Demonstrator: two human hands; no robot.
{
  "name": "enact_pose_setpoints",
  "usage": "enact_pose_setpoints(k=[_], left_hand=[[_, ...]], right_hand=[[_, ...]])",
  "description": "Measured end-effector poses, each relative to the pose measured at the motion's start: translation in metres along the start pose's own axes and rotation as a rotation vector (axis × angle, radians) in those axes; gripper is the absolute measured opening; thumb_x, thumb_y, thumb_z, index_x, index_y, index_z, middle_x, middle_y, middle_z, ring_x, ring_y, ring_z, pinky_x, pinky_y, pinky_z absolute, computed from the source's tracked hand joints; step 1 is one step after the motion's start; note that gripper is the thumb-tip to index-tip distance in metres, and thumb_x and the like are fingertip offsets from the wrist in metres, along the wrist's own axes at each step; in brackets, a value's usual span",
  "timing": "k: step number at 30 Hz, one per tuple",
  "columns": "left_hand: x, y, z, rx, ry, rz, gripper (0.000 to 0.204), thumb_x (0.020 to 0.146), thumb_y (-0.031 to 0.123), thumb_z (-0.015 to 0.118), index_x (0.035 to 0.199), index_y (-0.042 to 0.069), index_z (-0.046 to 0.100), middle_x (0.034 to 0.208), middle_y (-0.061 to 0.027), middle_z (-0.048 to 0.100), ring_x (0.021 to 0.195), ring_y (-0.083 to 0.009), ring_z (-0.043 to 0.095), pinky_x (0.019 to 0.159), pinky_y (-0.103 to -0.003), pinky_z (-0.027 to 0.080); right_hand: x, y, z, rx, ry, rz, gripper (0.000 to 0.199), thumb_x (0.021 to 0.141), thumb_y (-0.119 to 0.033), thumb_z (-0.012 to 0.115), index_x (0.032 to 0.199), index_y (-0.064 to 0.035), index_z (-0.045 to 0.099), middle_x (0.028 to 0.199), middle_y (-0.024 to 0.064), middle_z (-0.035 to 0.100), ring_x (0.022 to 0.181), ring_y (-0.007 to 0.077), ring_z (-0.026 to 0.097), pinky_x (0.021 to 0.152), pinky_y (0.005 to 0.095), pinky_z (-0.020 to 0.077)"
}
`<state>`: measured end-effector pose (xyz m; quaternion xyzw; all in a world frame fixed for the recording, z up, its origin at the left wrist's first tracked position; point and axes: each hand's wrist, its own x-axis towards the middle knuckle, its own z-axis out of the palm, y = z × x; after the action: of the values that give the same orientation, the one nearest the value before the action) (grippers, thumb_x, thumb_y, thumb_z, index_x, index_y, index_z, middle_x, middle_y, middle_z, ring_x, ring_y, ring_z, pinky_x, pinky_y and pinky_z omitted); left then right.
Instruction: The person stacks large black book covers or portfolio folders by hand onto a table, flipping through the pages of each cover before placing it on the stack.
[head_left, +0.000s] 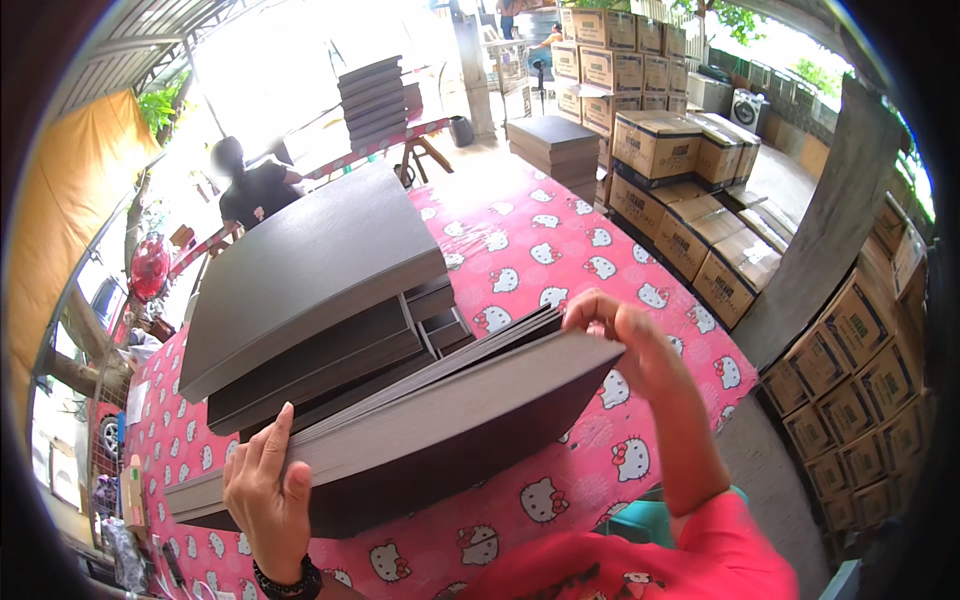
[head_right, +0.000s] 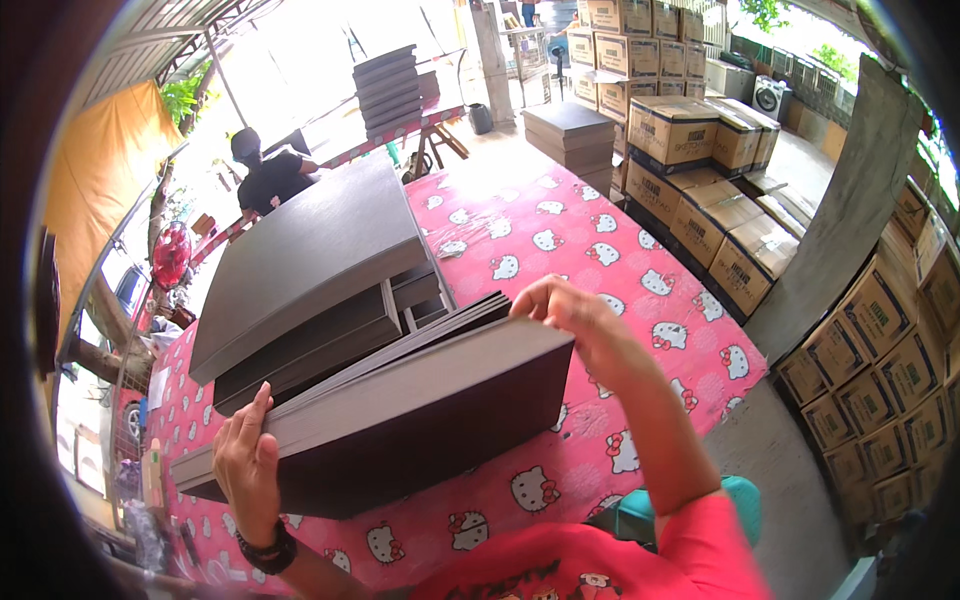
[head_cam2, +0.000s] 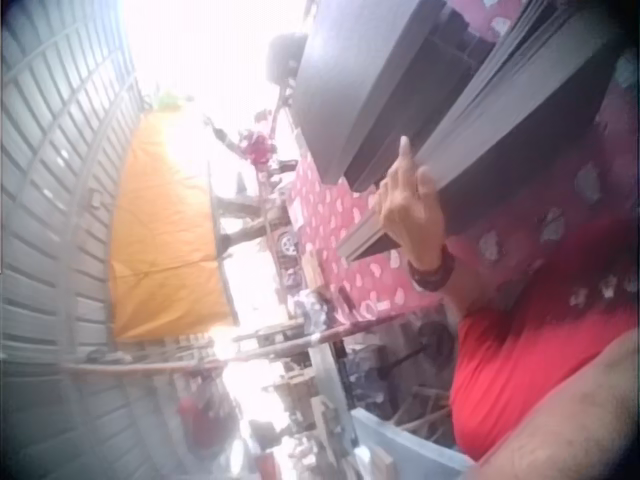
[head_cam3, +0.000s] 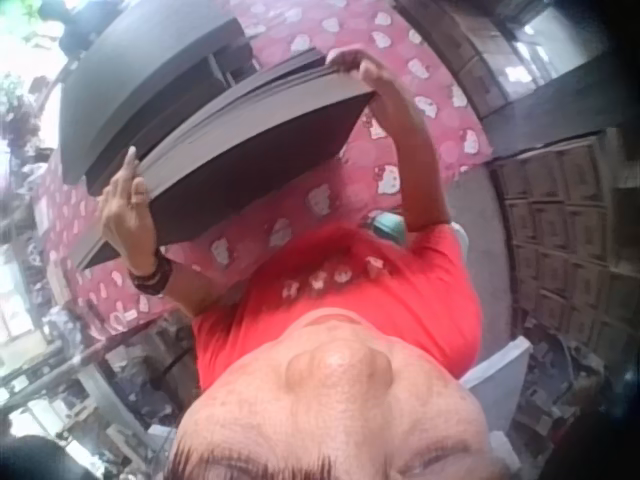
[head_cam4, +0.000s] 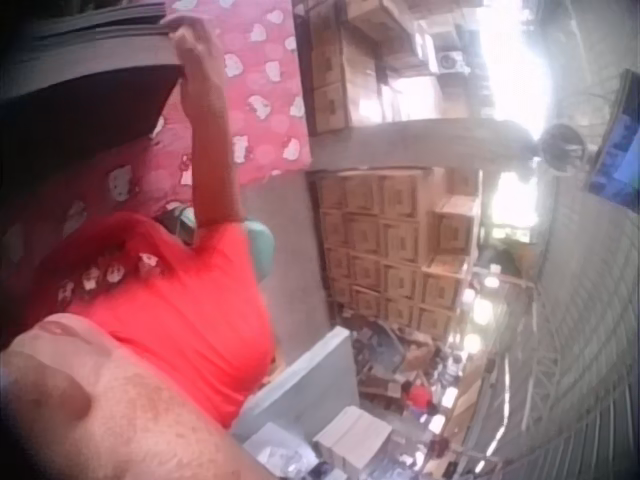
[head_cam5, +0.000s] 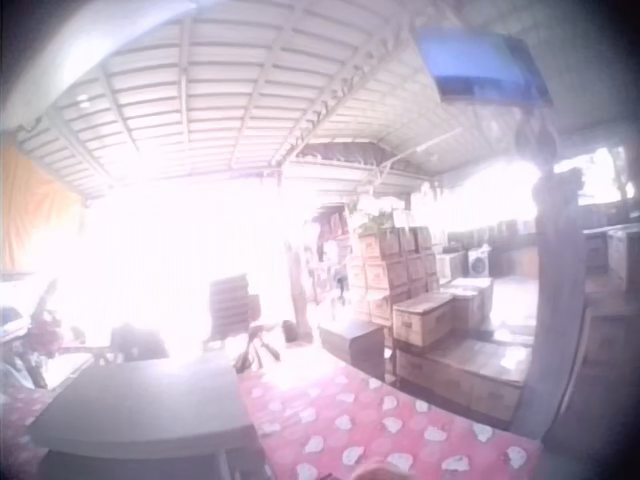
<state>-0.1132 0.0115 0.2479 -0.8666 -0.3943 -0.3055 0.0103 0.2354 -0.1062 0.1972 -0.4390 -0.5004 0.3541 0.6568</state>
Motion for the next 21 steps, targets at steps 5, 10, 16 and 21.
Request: enact_pose_setpoints(k=[5,10,16,21], left_hand=[[-0.002,0.0,-0.008,0.108,-0.016,0.224,0.081,0.073,0.072,0.05,0.12,0.006,0.058,0.115,-0.014,0.059,0.1,-0.0304,0.056,0.087,-0.04,0.04],[-0.008,0.003,-0.011,0.192,-0.015,0.275,0.079,0.067,0.068,0.059,0.119,0.009,0.059,0.118,-0.0119,0.057,0.1,-0.0307,0.055,0.087,-0.043,0.04],[-0.021,0.008,-0.02,0.193,-0.036,0.303,0.069,0.065,0.061,0.064,0.116,0.015,0.062,0.118,-0.0108,0.058,0.1,-0.0305,0.055,0.088,-0.043,0.04],[-0.033,0.019,-0.027,0.296,0.053,0.293,0.062,0.06,0.054,0.073,0.107,0.015,0.064,0.128,-0.0085,0.049,0.109,-0.0307,0.049,0.087,-0.04,0.04]], right_hand=[[0.023,-0.014,-0.019,-0.106,-0.027,0.113,0.067,0.096,-0.053,0.028,0.093,0.0015,0.066,0.082,0.0048,0.059,0.079,0.0131,0.051,0.073,0.0247,0.0399],[0.021,-0.02,-0.025,-0.221,-0.119,0.081,0.063,0.097,-0.049,0.027,0.099,-0.0002,0.068,0.087,0.0071,0.063,0.082,0.0152,0.054,0.076,0.029,0.0437],[0.036,-0.021,-0.03,-0.184,-0.199,0.185,0.066,0.095,-0.054,0.027,0.101,-0.0019,0.068,0.091,0.0072,0.065,0.078,0.0138,0.054,0.076,0.0294,0.0439],[0.06,0.012,-0.019,-0.334,-0.099,-0.075,0.025,0.081,-0.018,0.069,0.096,-0.0011,0.06,0.088,0.0047,0.058,0.083,0.0101,0.052,0.07,0.0242,0.0456]])
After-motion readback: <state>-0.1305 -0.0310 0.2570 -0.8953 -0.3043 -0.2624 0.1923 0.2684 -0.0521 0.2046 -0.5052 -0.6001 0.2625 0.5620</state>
